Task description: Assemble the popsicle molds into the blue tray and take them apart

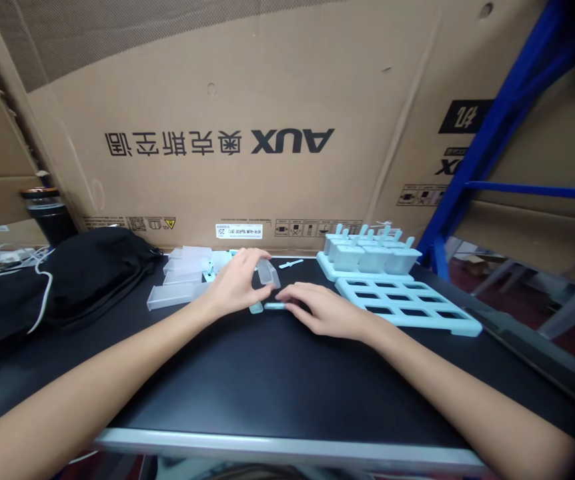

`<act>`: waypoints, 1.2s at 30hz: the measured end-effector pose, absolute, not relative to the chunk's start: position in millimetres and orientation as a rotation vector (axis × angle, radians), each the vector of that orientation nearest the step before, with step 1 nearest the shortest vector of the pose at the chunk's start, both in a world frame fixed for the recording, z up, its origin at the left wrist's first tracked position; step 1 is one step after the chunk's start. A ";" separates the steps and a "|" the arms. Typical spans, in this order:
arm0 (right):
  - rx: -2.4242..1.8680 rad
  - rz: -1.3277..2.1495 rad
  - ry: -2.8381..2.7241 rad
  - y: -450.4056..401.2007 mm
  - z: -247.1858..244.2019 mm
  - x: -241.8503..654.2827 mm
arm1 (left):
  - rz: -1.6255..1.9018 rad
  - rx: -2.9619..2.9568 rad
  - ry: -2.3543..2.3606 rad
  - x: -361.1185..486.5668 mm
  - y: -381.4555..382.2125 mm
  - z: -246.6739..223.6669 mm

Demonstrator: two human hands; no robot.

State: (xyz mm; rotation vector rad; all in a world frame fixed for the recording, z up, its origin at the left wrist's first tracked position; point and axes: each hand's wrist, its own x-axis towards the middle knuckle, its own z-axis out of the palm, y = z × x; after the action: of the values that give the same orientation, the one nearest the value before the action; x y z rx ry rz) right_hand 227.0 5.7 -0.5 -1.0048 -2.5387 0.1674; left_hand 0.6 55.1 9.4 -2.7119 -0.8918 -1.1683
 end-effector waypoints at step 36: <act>-0.833 1.519 -1.759 -3.8 7.4 219.8 | -1.012 -3.040 -0.390 14.7 29.5 -15.5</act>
State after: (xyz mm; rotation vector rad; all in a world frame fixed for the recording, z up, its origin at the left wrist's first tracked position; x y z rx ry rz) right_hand 219.8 -3.8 7.4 -0.8332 -1.7588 1.5192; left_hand 14.7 29.5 -15.5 -3.0397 -0.3897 -1.0120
